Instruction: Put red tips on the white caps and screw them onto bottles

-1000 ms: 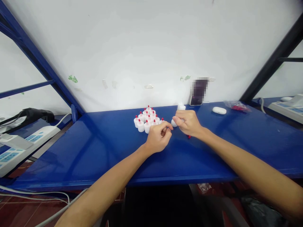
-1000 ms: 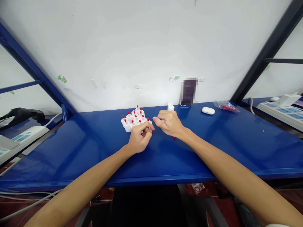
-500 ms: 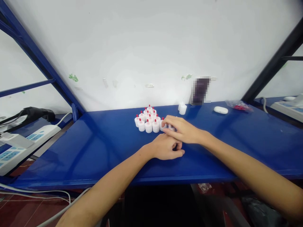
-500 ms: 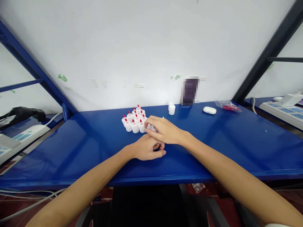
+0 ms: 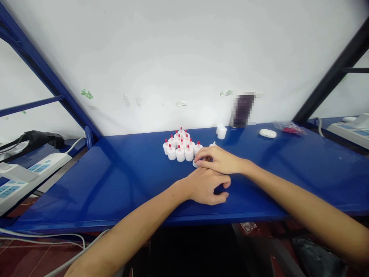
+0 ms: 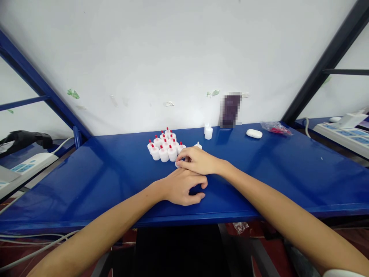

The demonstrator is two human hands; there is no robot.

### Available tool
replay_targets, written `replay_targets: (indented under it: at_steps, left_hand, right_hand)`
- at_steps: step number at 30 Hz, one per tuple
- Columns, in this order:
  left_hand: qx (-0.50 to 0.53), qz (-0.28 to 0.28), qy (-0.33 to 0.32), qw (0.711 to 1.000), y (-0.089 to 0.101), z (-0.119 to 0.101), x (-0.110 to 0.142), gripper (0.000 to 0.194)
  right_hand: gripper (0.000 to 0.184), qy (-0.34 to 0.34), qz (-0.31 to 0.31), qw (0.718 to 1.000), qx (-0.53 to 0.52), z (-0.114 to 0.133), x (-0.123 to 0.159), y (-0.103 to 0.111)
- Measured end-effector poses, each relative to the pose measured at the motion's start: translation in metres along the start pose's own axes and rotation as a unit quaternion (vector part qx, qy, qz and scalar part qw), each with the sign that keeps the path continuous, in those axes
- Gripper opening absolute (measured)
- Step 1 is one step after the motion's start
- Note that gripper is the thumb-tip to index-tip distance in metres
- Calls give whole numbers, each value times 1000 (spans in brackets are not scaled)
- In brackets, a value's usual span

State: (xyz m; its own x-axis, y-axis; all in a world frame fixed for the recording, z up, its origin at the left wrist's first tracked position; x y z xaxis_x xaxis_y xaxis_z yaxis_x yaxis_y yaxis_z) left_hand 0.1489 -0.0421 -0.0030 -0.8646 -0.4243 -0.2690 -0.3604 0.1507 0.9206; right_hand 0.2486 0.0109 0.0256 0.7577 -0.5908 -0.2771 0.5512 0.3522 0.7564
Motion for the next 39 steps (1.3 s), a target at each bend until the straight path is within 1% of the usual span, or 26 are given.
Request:
replay_targets:
  at_steps: [2, 3, 5, 8, 10, 12, 15, 17, 19, 24, 26, 28, 31, 34, 37, 39]
  left_hand:
    - [12, 3, 11, 1000, 0, 1, -1, 17]
    - [19, 5, 17, 1000, 1, 2, -1, 16]
    - [30, 8, 31, 999, 1, 5, -1, 15]
    - [25, 4, 55, 998, 4, 10, -2, 11]
    - [8, -4, 69, 998, 5, 13, -1, 10]
    - [-10, -13, 81, 997, 5, 16, -1, 11]
    - [-29, -27, 98, 994, 5, 19, 0, 14]
    - [-37, -34, 104, 993, 5, 19, 1, 16]
    - [-36, -38, 95, 994, 5, 18, 1, 20]
    - [3, -27, 37, 999, 5, 10, -1, 41]
    - [8, -11, 40, 999, 3, 10, -2, 48]
    - [4, 17, 48, 999, 0, 9, -4, 52]
    - [-10, 55, 38, 998, -2, 7, -6, 53]
    - [-20, 67, 28, 997, -3, 4, -7, 53]
    - [-25, 59, 27, 998, -2, 2, -8, 51]
    - [-25, 37, 22, 999, -1, 1, -8, 49]
  right_hand:
    - [20, 26, -7, 1000, 8, 3, 1, 1]
    - [20, 36, -21, 999, 12, 4, 2, 2]
    - [20, 42, -71, 996, 26, 5, 4, 7]
    - [20, 26, -167, 983, 72, 0, 5, 19]
    - [20, -3, -200, 974, 111, -9, 6, 29]
    - [19, -56, -201, 971, 114, -23, 7, 40]
    - [18, -127, -221, 960, 117, -43, 11, 53]
    - [21, -161, -208, 957, 125, -53, 13, 56]
    - [25, -180, -182, 957, 138, -60, 14, 55]
    - [24, -173, -129, 963, 159, -62, 12, 49]
    - [23, -171, -125, 964, 162, -61, 11, 48]
    - [23, -170, -125, 963, 166, -60, 10, 48]
    - [23, -160, -125, 965, 167, -60, 9, 48]
    - [23, -146, -132, 966, 170, -60, 9, 48]
    - [26, -131, -159, 962, 177, -59, 9, 49]
    - [29, -119, -184, 960, 174, -57, 9, 50]
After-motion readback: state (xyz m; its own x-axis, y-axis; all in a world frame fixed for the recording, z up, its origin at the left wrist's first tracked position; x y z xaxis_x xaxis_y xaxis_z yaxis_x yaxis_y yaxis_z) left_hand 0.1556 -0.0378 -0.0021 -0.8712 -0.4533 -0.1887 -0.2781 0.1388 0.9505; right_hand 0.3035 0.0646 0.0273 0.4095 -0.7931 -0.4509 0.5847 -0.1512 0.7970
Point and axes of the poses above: each hand's wrist, its own x-axis away from the middle knuckle, its own y-axis out of the back of the hand, z = x × y, the point moved 3 cm from there along -x, towards the middle knuckle, and after that the axes turned 1 degree about -x, right-handed, at the moved point
